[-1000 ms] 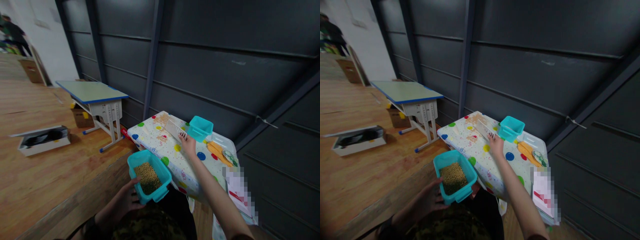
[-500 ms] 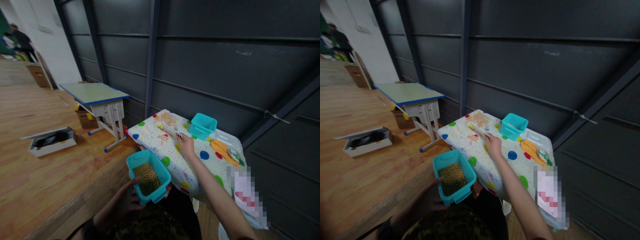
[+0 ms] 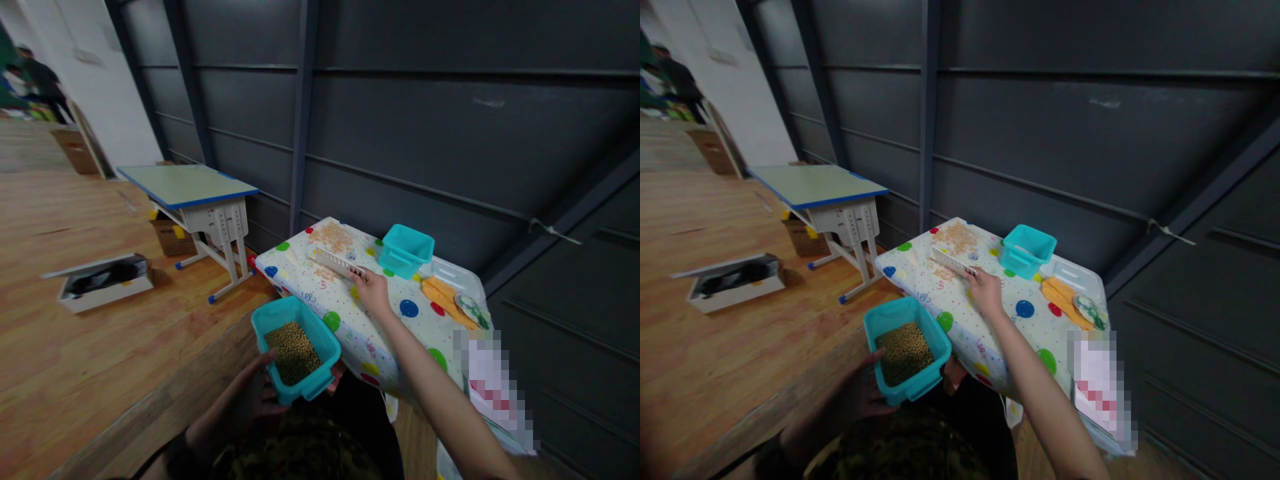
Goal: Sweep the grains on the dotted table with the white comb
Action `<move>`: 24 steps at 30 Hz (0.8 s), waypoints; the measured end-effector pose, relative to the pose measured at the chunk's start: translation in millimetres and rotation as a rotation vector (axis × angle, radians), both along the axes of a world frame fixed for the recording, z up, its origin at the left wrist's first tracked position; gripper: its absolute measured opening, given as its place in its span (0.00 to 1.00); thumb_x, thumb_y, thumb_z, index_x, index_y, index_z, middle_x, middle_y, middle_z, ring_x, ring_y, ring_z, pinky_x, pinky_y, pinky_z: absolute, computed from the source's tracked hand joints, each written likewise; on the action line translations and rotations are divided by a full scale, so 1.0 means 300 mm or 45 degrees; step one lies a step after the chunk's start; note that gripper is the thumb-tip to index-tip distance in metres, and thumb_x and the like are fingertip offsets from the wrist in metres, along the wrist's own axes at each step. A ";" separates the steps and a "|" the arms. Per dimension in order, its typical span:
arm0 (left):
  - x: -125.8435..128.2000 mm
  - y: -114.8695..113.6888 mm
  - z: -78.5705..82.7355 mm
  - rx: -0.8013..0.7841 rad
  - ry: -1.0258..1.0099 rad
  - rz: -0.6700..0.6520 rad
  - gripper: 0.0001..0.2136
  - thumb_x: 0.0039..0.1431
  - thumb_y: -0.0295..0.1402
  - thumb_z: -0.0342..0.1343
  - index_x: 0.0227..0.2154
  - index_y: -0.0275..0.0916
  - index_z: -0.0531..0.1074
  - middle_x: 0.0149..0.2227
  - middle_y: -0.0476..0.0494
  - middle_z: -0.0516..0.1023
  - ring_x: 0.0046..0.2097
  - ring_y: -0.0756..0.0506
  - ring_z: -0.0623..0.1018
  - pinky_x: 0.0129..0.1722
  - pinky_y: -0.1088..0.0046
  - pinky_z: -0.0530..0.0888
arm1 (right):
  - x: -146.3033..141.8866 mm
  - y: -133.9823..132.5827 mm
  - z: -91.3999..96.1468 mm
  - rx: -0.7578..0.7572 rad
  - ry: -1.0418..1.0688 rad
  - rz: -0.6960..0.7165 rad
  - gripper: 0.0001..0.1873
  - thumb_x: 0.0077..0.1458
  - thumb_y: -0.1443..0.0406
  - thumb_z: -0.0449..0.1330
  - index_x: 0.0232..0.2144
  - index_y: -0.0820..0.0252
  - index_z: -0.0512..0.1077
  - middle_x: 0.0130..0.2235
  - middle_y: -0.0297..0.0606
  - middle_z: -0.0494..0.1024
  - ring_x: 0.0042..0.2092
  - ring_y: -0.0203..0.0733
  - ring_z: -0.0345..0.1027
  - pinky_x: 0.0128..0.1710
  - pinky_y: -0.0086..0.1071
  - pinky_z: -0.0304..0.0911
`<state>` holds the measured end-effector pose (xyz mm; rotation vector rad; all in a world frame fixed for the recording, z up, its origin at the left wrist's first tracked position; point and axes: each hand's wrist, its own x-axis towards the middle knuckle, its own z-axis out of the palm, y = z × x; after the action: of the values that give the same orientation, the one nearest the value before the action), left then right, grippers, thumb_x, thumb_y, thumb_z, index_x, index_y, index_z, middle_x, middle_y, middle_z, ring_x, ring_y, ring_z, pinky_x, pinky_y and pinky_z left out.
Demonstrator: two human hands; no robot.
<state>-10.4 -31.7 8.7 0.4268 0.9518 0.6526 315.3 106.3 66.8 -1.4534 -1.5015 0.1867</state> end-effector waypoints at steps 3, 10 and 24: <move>-0.004 0.009 -0.020 -0.020 -0.020 -0.010 0.36 0.57 0.52 0.69 0.64 0.41 0.70 0.55 0.32 0.88 0.61 0.23 0.84 0.55 0.45 0.82 | 0.004 -0.013 0.001 0.021 -0.028 -0.050 0.15 0.59 0.53 0.63 0.38 0.50 0.88 0.40 0.39 0.91 0.39 0.55 0.82 0.41 0.40 0.72; -0.005 0.013 -0.044 -0.030 -0.015 -0.003 0.36 0.63 0.52 0.65 0.68 0.38 0.67 0.53 0.31 0.89 0.59 0.24 0.85 0.56 0.45 0.82 | 0.002 -0.040 0.003 0.013 -0.036 -0.048 0.16 0.60 0.53 0.62 0.38 0.51 0.88 0.33 0.38 0.88 0.34 0.52 0.80 0.39 0.39 0.71; -0.005 -0.015 0.005 0.048 -0.016 0.003 0.49 0.54 0.57 0.70 0.72 0.37 0.60 0.56 0.27 0.87 0.61 0.21 0.84 0.59 0.42 0.80 | -0.007 -0.049 0.011 -0.003 -0.031 -0.071 0.23 0.58 0.45 0.60 0.27 0.55 0.82 0.21 0.35 0.76 0.25 0.44 0.66 0.30 0.35 0.60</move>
<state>-12.0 -36.1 10.0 0.4546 0.9293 0.6752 313.2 91.4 70.1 -1.5020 -1.4790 0.1373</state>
